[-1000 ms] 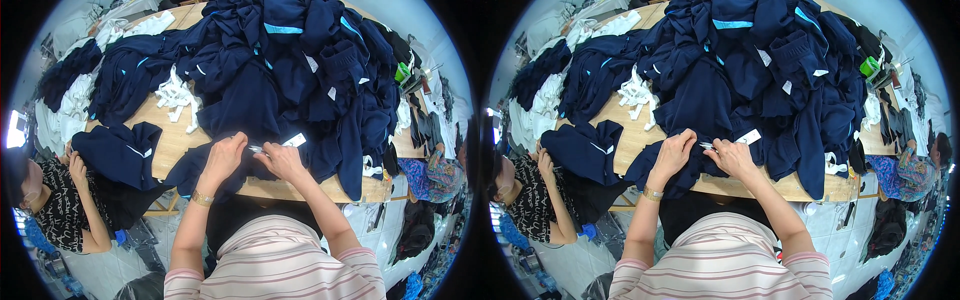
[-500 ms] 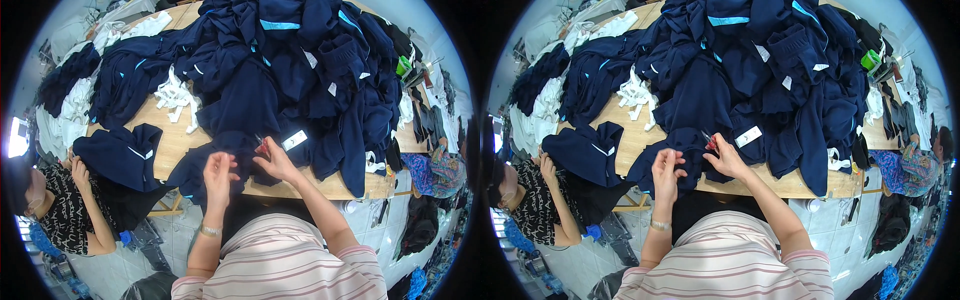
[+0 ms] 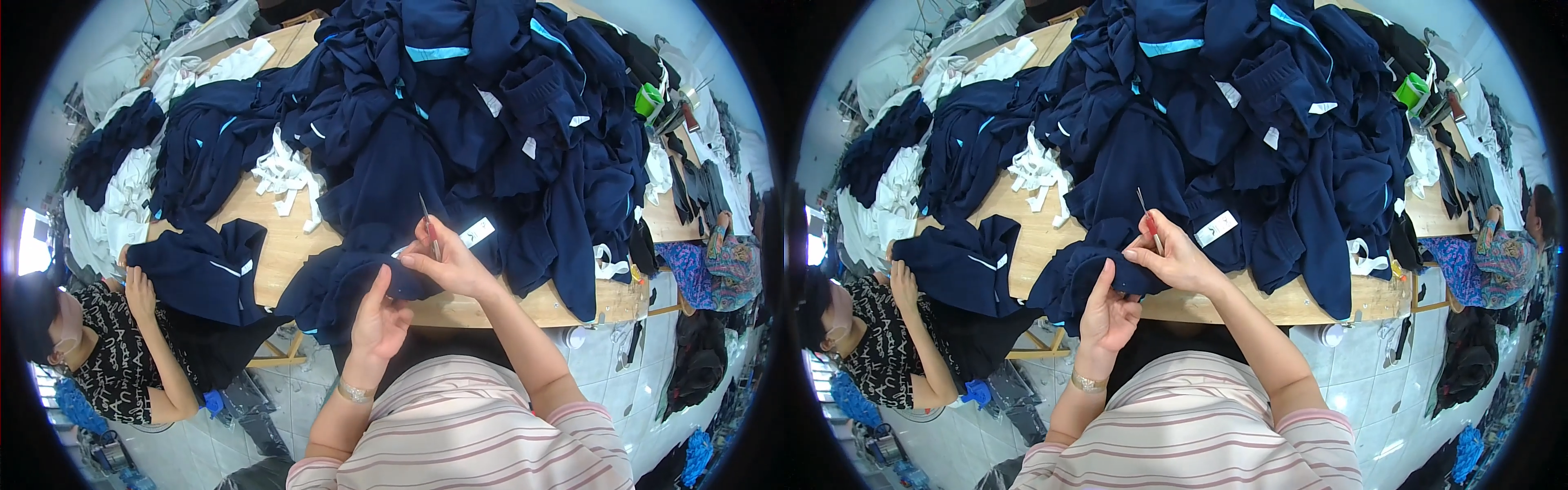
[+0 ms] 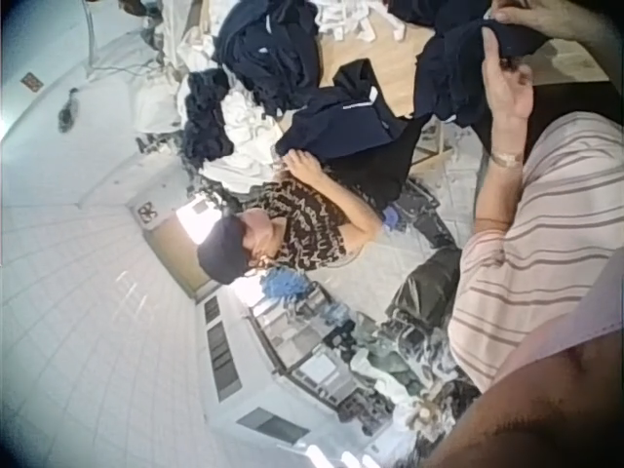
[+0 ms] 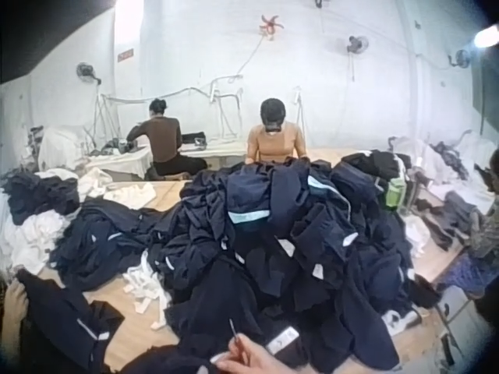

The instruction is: The recorder uses small thread snips to trim loose threads from blue fabric garments on a workbench.

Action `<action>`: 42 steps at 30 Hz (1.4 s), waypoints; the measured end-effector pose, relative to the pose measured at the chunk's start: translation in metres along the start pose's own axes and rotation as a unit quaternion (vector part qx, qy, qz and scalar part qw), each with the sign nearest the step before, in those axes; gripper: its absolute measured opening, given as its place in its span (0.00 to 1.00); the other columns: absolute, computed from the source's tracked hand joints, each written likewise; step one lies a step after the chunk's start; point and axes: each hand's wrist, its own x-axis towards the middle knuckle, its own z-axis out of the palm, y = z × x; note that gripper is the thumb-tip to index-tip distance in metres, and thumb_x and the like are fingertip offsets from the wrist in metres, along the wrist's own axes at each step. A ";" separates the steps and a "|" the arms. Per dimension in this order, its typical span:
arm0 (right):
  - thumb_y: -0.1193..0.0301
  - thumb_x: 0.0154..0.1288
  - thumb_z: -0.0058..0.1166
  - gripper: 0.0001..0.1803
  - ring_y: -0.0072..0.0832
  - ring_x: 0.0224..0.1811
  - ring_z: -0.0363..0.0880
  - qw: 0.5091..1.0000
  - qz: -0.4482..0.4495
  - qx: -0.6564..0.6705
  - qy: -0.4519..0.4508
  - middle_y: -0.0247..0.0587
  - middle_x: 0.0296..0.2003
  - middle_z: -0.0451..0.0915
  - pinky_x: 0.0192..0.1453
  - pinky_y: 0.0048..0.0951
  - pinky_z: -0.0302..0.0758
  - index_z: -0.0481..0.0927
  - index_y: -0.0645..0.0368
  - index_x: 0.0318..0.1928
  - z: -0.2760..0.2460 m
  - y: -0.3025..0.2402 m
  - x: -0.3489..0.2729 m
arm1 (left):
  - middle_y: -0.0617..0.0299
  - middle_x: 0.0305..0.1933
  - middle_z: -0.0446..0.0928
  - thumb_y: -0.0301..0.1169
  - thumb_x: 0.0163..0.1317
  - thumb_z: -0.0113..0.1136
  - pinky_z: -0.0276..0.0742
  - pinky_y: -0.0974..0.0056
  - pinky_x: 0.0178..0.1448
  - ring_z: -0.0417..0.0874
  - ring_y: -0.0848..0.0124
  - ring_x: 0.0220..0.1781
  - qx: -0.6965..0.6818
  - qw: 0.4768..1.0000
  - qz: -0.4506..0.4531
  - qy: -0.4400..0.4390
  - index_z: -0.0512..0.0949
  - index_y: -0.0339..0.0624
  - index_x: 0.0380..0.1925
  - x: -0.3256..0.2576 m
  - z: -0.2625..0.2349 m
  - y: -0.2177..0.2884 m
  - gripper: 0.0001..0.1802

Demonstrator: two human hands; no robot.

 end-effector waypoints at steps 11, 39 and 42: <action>0.81 0.60 0.52 0.15 0.16 0.29 0.69 0.949 -0.149 -0.048 0.274 0.35 0.30 0.70 0.34 0.17 0.67 0.57 0.57 0.34 -0.008 -0.011 -0.012 | 0.61 0.38 0.80 0.28 0.61 0.60 0.73 0.53 0.63 0.80 0.71 0.45 -0.094 0.987 0.131 0.017 0.78 0.40 0.32 0.008 0.015 0.004 0.03; 0.82 0.60 0.56 0.17 0.28 0.28 0.76 0.939 -0.185 -0.259 0.128 0.43 0.33 0.75 0.28 0.24 0.71 0.58 0.60 0.36 0.035 0.000 -0.012 | 0.56 0.47 0.75 0.43 0.64 0.59 0.70 0.66 0.61 0.75 0.70 0.52 0.001 0.989 0.146 0.022 0.74 0.36 0.45 0.010 0.010 -0.008 0.21; 0.82 0.59 0.57 0.18 0.24 0.29 0.75 0.966 -0.147 -0.190 0.096 0.40 0.32 0.75 0.30 0.22 0.69 0.58 0.57 0.34 0.037 -0.013 -0.023 | 0.54 0.47 0.75 0.44 0.62 0.60 0.72 0.67 0.59 0.76 0.69 0.51 -0.002 0.991 0.130 0.032 0.73 0.34 0.46 0.012 0.008 -0.006 0.23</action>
